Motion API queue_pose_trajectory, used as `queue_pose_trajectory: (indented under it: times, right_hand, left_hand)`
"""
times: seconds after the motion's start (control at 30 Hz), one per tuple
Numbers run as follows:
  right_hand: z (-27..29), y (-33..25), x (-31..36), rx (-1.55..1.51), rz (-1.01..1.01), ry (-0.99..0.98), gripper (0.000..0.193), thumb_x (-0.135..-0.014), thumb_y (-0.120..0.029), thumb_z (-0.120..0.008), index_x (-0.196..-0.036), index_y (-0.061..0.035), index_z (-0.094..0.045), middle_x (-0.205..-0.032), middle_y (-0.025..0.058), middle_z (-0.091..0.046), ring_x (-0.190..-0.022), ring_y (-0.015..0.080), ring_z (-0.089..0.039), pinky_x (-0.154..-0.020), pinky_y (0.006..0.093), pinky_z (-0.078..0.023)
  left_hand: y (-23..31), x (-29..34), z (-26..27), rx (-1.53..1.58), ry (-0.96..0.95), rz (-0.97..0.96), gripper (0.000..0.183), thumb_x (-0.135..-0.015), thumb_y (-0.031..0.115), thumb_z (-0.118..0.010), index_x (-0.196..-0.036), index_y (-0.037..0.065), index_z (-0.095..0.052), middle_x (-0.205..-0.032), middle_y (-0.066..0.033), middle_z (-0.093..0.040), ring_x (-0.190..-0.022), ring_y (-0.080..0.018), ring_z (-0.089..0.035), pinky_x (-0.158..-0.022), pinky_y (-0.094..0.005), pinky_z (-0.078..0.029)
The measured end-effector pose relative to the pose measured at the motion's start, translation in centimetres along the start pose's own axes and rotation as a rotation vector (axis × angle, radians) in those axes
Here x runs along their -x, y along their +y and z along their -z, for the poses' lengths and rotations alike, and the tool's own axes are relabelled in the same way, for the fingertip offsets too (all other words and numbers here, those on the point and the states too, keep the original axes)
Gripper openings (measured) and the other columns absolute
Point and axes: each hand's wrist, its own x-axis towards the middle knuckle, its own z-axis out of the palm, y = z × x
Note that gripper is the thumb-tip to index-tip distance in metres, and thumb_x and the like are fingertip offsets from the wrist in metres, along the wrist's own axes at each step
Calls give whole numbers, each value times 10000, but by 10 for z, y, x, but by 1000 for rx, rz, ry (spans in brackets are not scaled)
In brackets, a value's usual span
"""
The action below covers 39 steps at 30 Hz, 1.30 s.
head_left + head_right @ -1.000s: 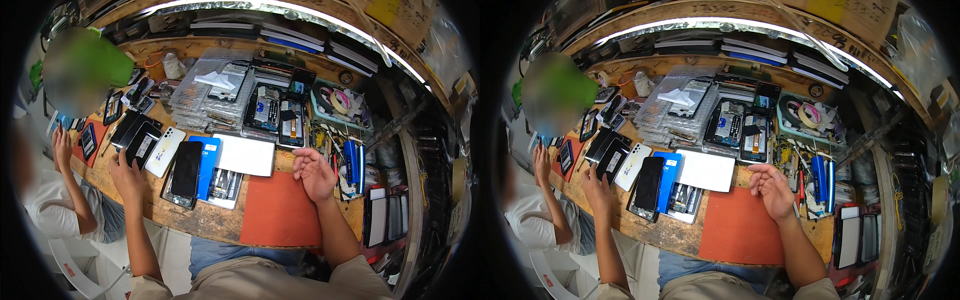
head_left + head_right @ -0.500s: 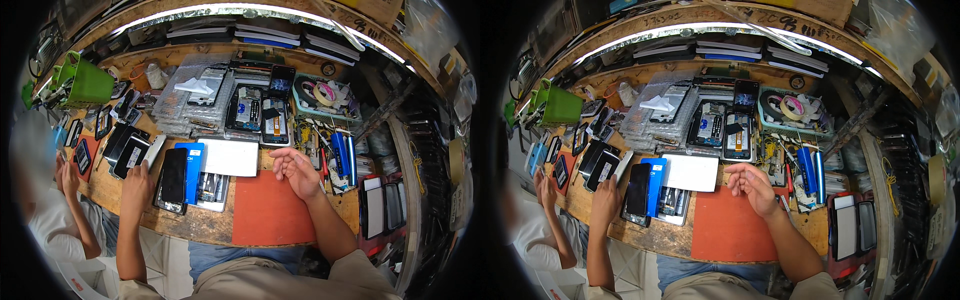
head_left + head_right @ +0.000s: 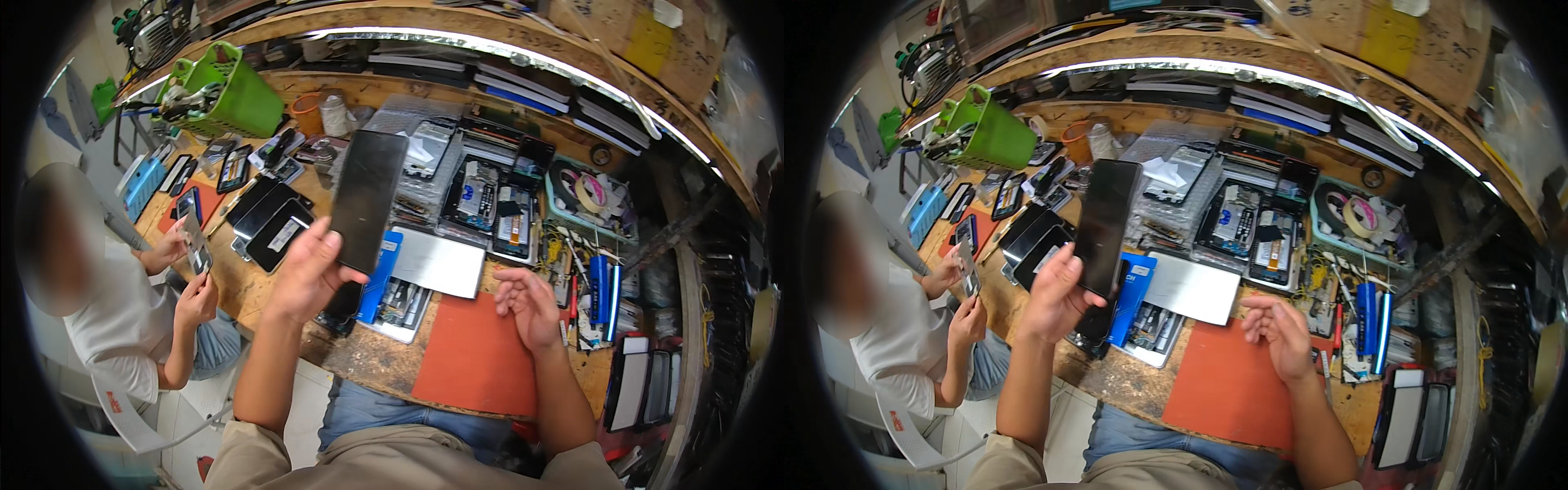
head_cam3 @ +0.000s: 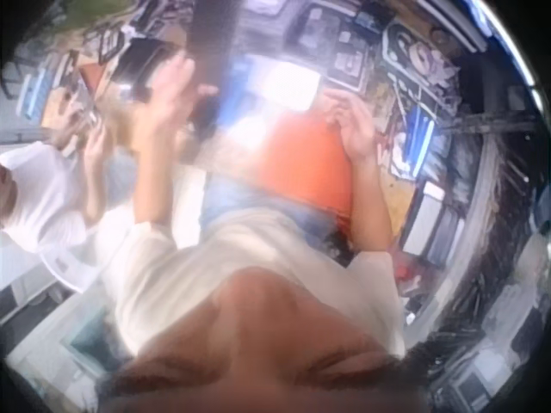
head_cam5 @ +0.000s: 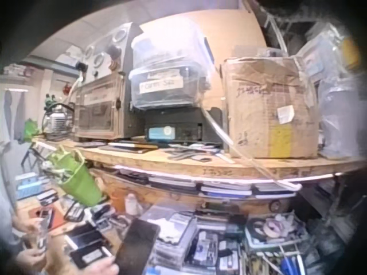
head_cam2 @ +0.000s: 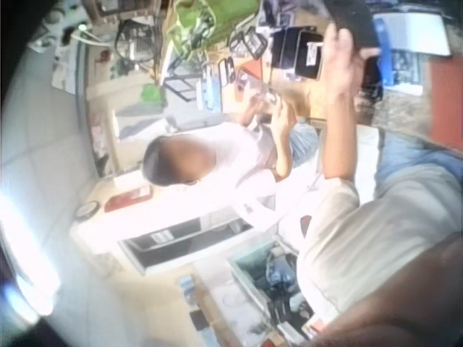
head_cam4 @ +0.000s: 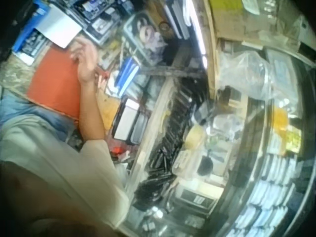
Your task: The person uses a screwdriver to work on a disassembled smartphone, then handles several other phones, peeling protective film from one and testing its screen. A coworker is visible working on other devices nearby.
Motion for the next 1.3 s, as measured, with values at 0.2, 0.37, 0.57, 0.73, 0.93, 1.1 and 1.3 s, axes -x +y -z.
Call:
queue_pose_trajectory:
  times: [0.2,0.37,0.57,0.73,0.93,1.1,1.3]
  right_hand:
    - [-11,-1,-3,-292,175,192,716,-1125,-523,-274,-1578,21,-374,-1426,225,-590,-1285,295,-585,-1101,436,-438]
    - [8,-18,-8,-433,265,-44,702,-1133,-540,-217,-1573,-26,-403,-1502,231,-555,-1335,344,-584,-1158,479,-439]
    - [7,7,-1,-83,165,121,694,-1135,-540,-211,-1449,-1,-514,-1313,182,-664,-1141,280,-671,-1015,421,-534]
    - [-10,4,3,-70,170,132,744,-1123,-586,-189,-1446,8,-501,-1323,183,-644,-1162,278,-656,-1029,413,-517]
    - [-6,1,5,-343,114,162,754,-1113,-608,-205,-1483,-19,-496,-1313,197,-675,-1196,308,-668,-1037,435,-534]
    - [13,-10,3,-518,18,82,833,-1103,-630,-176,-1431,45,-538,-1310,213,-679,-1137,314,-699,-1018,464,-550]
    - [4,-16,-5,-610,145,63,798,-1101,-631,-197,-1543,-2,-411,-1427,270,-577,-1273,369,-628,-1015,549,-562]
  left_hand:
    - [-101,-44,-109,305,-312,275,614,-1095,195,-557,-1584,-6,-244,-1606,-160,-354,-1372,-253,-534,-1036,-515,-586]
    - [-161,-67,-152,114,-534,353,469,-1135,176,-444,-1549,-25,-352,-1505,-154,-477,-1323,-249,-564,-946,-404,-642]
    - [-179,-51,-149,-43,-286,205,614,-1016,447,-696,-1381,-25,-551,-1129,-79,-691,-888,-122,-683,-575,-230,-584]
    - [-174,-38,-152,31,-198,157,454,-1070,351,-626,-1292,-45,-603,-1075,-98,-699,-763,-136,-696,-470,-238,-572]
    - [-171,-33,-149,55,-131,238,526,-1122,461,-467,-1069,-26,-657,-866,-71,-663,-748,-158,-711,-564,-308,-643]
    - [-139,-41,-138,-114,-151,108,375,-1123,264,-520,-1215,-52,-700,-1017,-90,-727,-873,-133,-702,-708,-288,-635]
    - [-102,-53,-137,-513,8,-108,165,-1045,110,-644,-1115,-22,-715,-1027,-80,-693,-878,-135,-673,-729,-273,-560]
